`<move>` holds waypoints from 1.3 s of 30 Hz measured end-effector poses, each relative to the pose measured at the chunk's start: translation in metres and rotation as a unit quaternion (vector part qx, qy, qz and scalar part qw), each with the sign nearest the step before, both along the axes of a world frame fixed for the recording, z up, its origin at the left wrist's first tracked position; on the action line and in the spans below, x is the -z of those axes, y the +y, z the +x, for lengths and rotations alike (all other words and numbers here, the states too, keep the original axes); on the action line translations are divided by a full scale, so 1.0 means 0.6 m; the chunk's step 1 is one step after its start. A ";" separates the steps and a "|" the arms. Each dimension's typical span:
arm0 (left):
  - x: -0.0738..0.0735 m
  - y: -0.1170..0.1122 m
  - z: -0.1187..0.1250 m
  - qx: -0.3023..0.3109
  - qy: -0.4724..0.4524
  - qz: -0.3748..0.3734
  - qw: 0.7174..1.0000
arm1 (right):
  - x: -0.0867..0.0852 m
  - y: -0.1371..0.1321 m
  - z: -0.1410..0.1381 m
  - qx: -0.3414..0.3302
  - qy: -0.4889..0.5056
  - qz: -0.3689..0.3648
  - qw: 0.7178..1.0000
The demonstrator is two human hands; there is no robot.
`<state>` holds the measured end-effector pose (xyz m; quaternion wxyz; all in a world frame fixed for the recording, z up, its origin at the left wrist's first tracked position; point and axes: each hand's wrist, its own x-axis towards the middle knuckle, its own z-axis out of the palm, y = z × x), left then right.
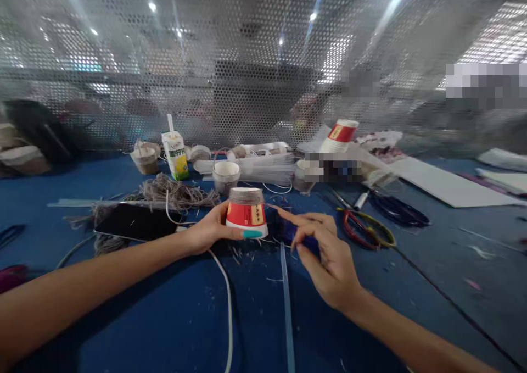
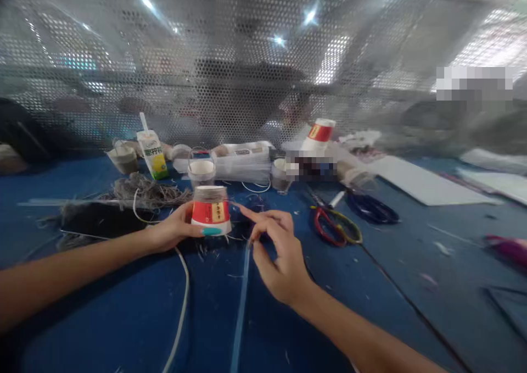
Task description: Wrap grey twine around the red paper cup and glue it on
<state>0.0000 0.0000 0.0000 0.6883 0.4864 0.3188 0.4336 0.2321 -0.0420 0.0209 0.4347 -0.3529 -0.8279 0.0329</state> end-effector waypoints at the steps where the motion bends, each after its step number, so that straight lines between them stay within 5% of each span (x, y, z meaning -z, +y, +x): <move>1: 0.002 0.000 0.002 0.003 0.002 0.008 1.000 | -0.001 0.001 0.001 -0.004 0.010 0.013 1.000; 11: 0.000 -0.008 0.009 0.043 0.045 0.053 0.997 | -0.004 -0.011 -0.005 -0.086 -0.168 0.000 0.982; 24: 0.002 -0.003 0.001 0.017 -0.013 0.006 1.000 | -0.001 -0.003 -0.002 -0.012 -0.082 0.006 0.997; 39: 0.002 -0.003 0.003 0.051 -0.012 0.028 0.998 | 0.001 -0.002 0.003 -0.091 -0.141 0.001 0.986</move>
